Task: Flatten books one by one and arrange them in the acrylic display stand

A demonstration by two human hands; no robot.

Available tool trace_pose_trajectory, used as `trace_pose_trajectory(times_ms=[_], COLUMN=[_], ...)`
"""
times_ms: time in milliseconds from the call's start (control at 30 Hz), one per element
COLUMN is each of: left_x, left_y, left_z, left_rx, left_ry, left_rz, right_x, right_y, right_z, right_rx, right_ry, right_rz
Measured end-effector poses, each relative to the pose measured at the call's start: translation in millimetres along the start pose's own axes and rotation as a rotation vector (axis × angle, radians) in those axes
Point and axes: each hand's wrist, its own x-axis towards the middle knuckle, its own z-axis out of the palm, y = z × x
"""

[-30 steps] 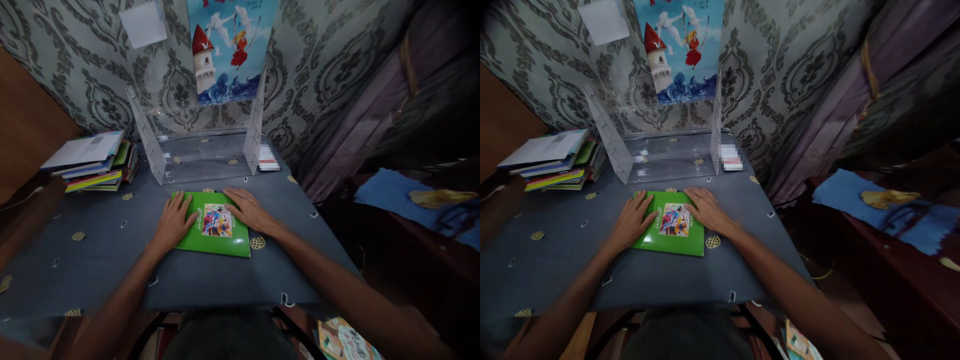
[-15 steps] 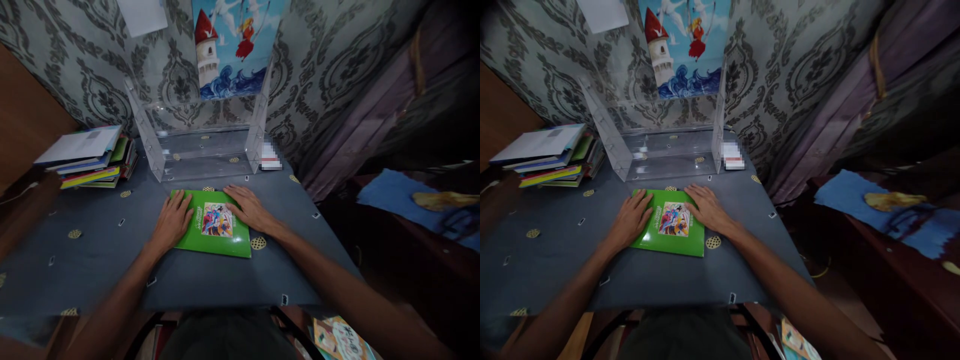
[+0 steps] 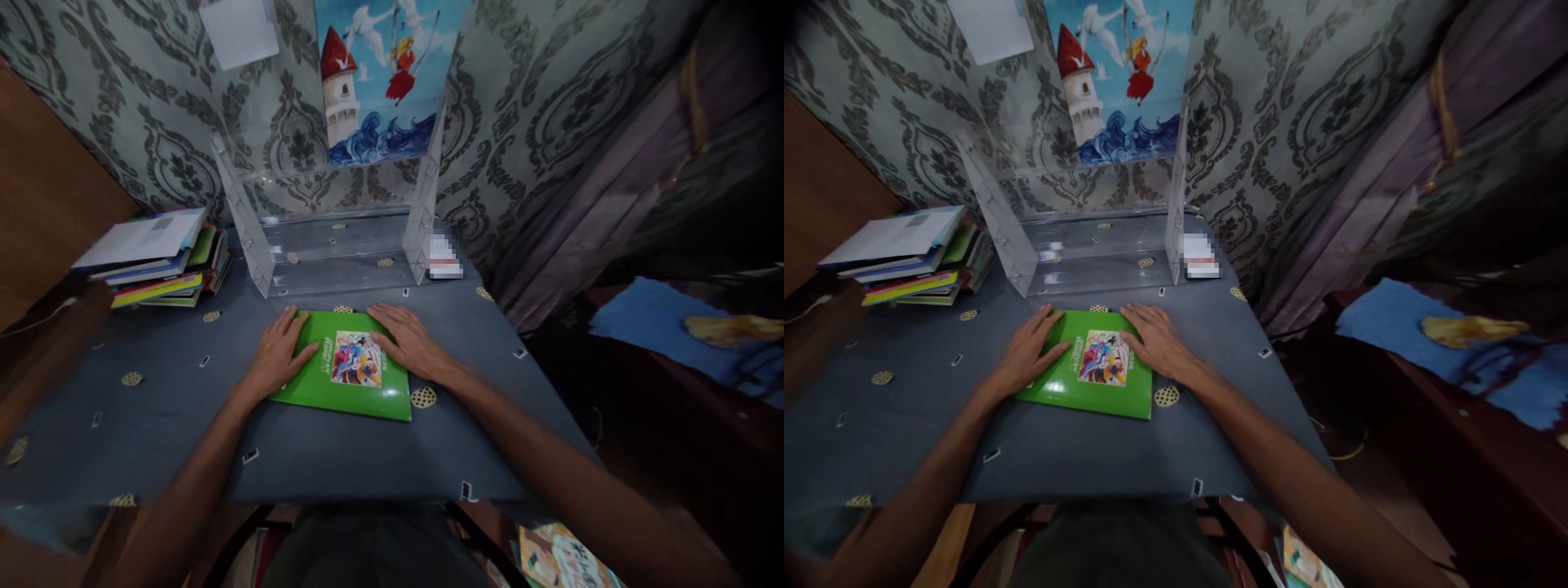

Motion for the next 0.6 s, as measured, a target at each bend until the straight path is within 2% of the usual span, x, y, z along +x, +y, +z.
trace_pose_trajectory(times_ms=[67,167,233,300,433,600], left_x=[-4.4,-25.2,-47.1,-70.2,-98.6,-86.3], left_y=[2.1,21.5,40.4,57.4,73.1,66.9], left_z=[-8.1,-31.0,-45.9,-53.4,-42.4,-19.3], left_rx=[0.029,0.206,0.317,0.33,0.29,0.159], left_ry=[0.016,0.062,0.012,-0.064,-0.079,-0.036], left_rz=[-0.006,-0.098,-0.135,-0.163,-0.156,-0.119], right_x=[-0.1,-2.7,-6.4,-12.1,-34.5,-92.1], right_y=[-3.5,-12.8,-19.6,-24.9,-32.1,-52.3], right_z=[-2.0,-6.1,-8.1,-8.8,-9.3,-12.5], right_rx=[-0.015,-0.072,-0.132,-0.183,-0.229,-0.257], right_ry=[0.013,0.062,0.086,0.107,0.188,0.238], right_rz=[0.006,0.045,0.079,0.096,0.09,0.094])
